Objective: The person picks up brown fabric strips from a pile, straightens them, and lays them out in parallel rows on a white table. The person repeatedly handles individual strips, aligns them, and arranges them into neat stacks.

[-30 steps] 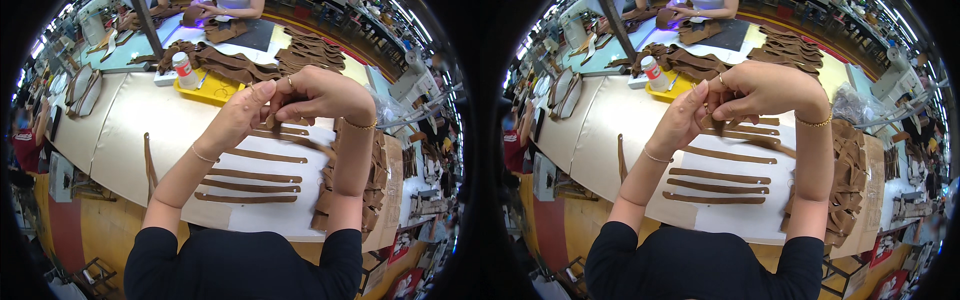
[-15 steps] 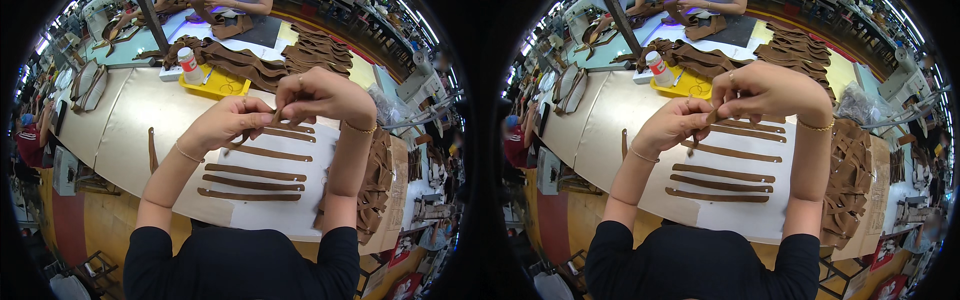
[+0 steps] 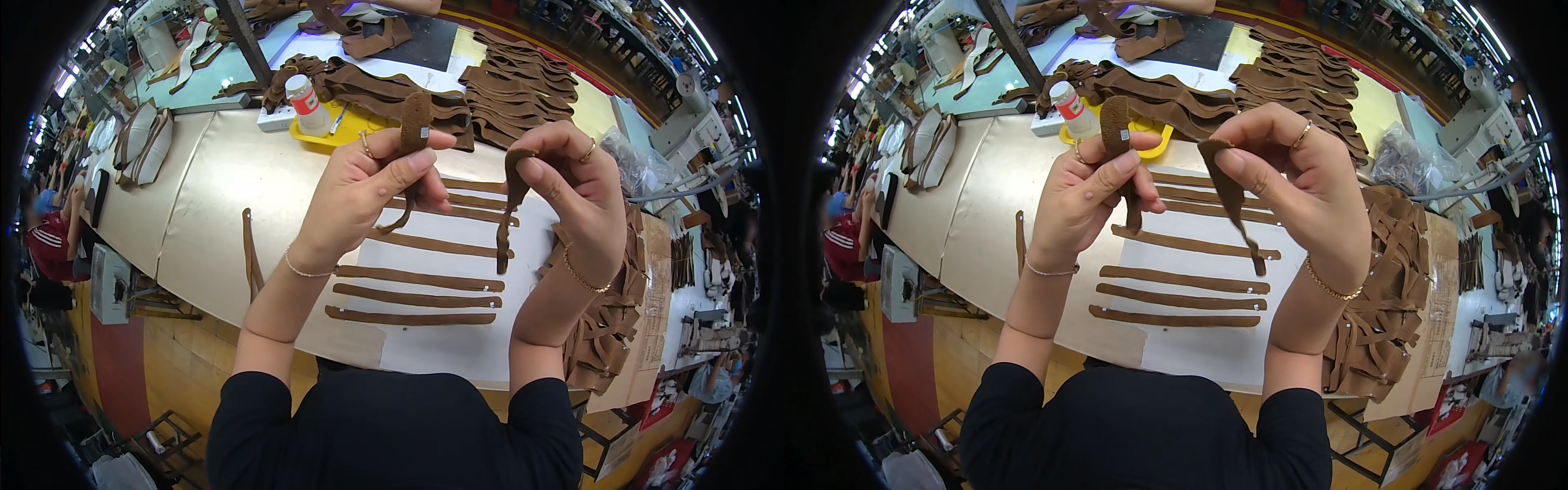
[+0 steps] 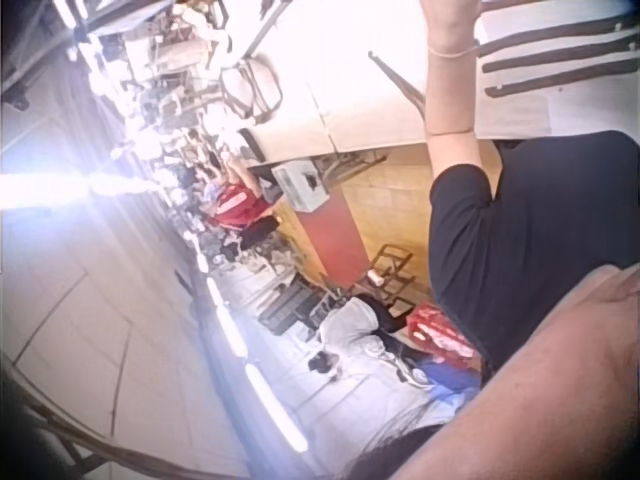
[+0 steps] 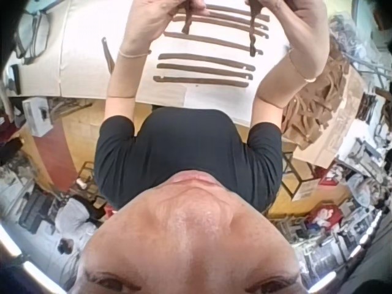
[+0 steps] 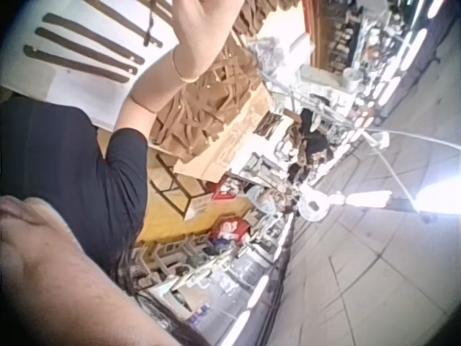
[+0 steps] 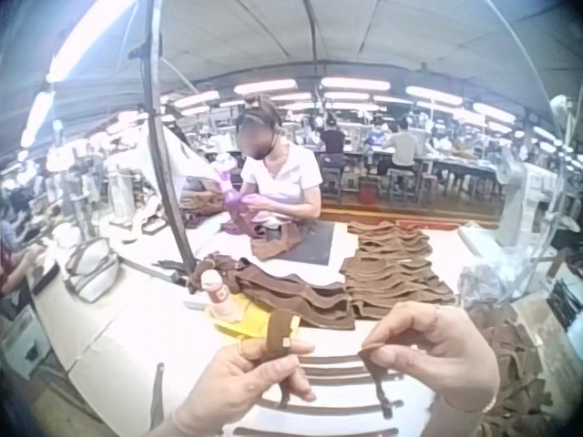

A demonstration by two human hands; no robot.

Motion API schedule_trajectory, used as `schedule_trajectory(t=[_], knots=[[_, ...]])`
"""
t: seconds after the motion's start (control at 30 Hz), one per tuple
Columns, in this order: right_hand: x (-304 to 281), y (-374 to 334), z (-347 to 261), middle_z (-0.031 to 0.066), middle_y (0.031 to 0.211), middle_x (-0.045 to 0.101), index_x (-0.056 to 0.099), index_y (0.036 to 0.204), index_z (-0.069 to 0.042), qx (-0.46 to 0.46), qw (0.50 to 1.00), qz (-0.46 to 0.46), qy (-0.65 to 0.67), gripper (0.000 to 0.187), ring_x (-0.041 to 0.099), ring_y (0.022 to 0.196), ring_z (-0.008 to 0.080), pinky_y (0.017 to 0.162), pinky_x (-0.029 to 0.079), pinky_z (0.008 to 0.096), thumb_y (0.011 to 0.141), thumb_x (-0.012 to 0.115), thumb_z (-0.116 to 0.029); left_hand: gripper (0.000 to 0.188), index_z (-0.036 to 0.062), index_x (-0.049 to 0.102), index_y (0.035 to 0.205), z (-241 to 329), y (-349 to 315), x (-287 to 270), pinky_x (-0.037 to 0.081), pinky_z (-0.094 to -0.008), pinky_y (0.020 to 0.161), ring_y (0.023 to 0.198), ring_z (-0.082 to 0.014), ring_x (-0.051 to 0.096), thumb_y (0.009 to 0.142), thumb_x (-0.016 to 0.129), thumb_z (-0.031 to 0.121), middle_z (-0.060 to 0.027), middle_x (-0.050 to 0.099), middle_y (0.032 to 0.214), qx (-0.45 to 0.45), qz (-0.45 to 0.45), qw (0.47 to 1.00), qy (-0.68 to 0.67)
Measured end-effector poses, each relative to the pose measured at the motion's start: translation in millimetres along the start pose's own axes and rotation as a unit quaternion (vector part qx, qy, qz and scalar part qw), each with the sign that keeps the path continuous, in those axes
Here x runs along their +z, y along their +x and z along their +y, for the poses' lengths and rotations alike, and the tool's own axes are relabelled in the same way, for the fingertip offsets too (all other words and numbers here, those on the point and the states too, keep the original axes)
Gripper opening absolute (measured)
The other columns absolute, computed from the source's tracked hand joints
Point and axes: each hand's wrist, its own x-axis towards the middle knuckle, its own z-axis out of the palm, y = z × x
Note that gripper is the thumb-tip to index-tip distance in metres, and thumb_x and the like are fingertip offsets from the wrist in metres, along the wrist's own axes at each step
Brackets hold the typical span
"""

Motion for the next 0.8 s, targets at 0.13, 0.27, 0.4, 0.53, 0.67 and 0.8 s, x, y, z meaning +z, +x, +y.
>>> schedule_trajectory(t=[0.13, 0.27, 0.4, 0.53, 0.67, 0.8], knots=[[11.6, -0.5, -6.0, 0.0017, 0.085, 0.066, 0.063, 0.100, 0.002, 0.031, 0.999, 0.017, 0.036, 0.016, 0.061, 0.071, 0.0044, 0.062, 0.052, 0.0188, 0.092, 0.067, -0.011, 0.029, -0.0024, 0.059, 0.122, 4.7, 0.9, 6.7, 0.056, -0.0304, 0.074, 0.078, -0.0190, 0.068, 0.101, 0.052, 0.015, -0.0102, 0.068, 0.083, -0.009, 0.001, 1.000, 0.004], [25.6, 9.9, -12.8, 0.0060, 0.085, 0.068, 0.059, 0.101, 0.001, 0.096, 0.995, -0.011, 0.040, 0.016, 0.066, 0.071, 0.0075, 0.061, 0.054, 0.0198, 0.094, 0.064, -0.012, 0.030, -0.0026, 0.062, 0.116, -3.9, 3.4, 9.4, 0.050, -0.0213, 0.074, 0.083, -0.0087, 0.062, 0.100, 0.054, 0.021, -0.0055, 0.067, 0.086, 0.054, 0.025, 0.994, 0.087], [26.3, 24.8, 0.8, 0.0065, 0.089, 0.068, 0.060, 0.102, 0.003, 0.082, 0.997, -0.014, 0.007, 0.019, 0.067, 0.072, 0.0094, 0.066, 0.058, 0.0226, 0.094, 0.065, -0.013, 0.027, -0.0039, 0.064, 0.110, -6.6, 4.8, 9.0, 0.046, -0.0191, 0.073, 0.082, -0.0047, 0.055, 0.101, 0.052, 0.018, -0.0031, 0.065, 0.092, 0.082, 0.032, 0.978, 0.188], [18.8, 34.2, 4.2, 0.0061, 0.088, 0.068, 0.061, 0.102, 0.003, 0.075, 0.996, -0.040, 0.036, 0.020, 0.068, 0.073, 0.0101, 0.066, 0.058, 0.0233, 0.093, 0.067, -0.014, 0.030, -0.0043, 0.062, 0.116, -4.1, 7.0, 9.2, 0.051, -0.0224, 0.077, 0.086, -0.0097, 0.062, 0.101, 0.048, 0.018, -0.0065, 0.067, 0.097, 0.020, -0.007, 0.998, 0.051], [17.2, 36.5, -1.7, 0.0068, 0.082, 0.068, 0.064, 0.099, 0.004, 0.078, 0.996, -0.027, -0.027, 0.021, 0.067, 0.072, 0.0099, 0.067, 0.057, 0.0222, 0.090, 0.069, -0.014, 0.033, -0.0046, 0.060, 0.118, -2.5, 11.2, 10.1, 0.053, -0.0265, 0.081, 0.090, -0.0164, 0.067, 0.101, 0.046, 0.020, -0.0101, 0.069, 0.101, 0.007, -0.021, 1.000, 0.011], [13.1, 38.6, 3.2, 0.0055, 0.084, 0.068, 0.065, 0.099, 0.003, 0.047, 0.997, -0.028, -0.049, 0.021, 0.066, 0.073, 0.0088, 0.067, 0.056, 0.0216, 0.089, 0.071, -0.014, 0.035, -0.0045, 0.060, 0.119, -6.2, 15.5, 13.3, 0.052, -0.0290, 0.086, 0.091, -0.0181, 0.068, 0.100, 0.045, 0.020, -0.0118, 0.069, 0.104, 0.011, 0.001, 1.000, 0.010]])
